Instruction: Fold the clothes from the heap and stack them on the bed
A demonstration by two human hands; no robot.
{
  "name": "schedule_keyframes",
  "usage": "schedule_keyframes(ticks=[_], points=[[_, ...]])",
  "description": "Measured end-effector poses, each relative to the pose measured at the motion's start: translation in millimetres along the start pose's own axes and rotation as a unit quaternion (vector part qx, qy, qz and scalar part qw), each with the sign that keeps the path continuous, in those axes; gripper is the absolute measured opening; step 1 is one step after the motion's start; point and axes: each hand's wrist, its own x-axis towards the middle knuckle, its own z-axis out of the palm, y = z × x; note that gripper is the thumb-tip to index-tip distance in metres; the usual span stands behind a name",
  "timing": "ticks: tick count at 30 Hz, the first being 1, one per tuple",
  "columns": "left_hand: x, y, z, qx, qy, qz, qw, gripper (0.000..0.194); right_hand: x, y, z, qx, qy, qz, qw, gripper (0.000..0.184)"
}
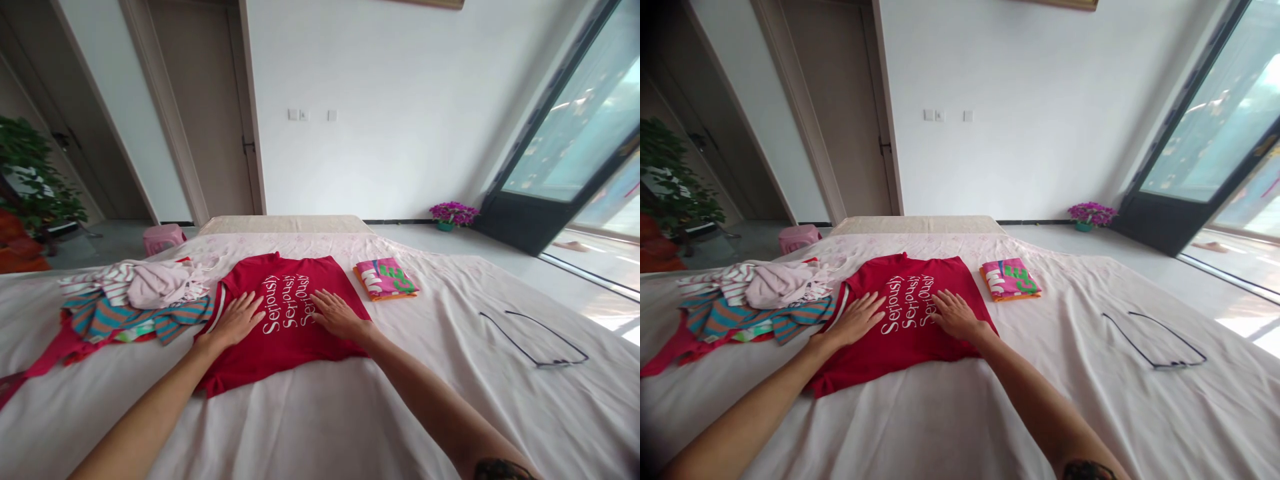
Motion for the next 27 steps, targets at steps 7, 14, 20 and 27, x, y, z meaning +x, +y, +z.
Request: schedule_keyframes(ticks=[7, 14, 20, 27], points=[[-35.7, -49.8, 4.3, 0.089, 0.041, -0.027, 0.995, 0.06, -23.3, 50.9, 7.8, -0.051, 0.014, 0.075, 0.996, 0.062], [-90.6, -57.4, -32.8, 0.001, 0.102, 0.063, 0.993, 0.047, -75.9, 56.9, -34.1, 0.073, 0.069, 0.058, 0.993, 0.044], [-162.3, -31.8, -65.8, -0.007, 0.071, 0.217, 0.974, 0.056, -130.2, 25.8, -63.4, 0.128, -0.006, -0.07, 0.989, 0.045], [-155.6, -13.4, -50.7, -0.068, 0.023, 0.208, 0.976, 0.03, -127.8, 18.3, -54.1, 0.094, 0.019, -0.036, 0.995, 0.037]])
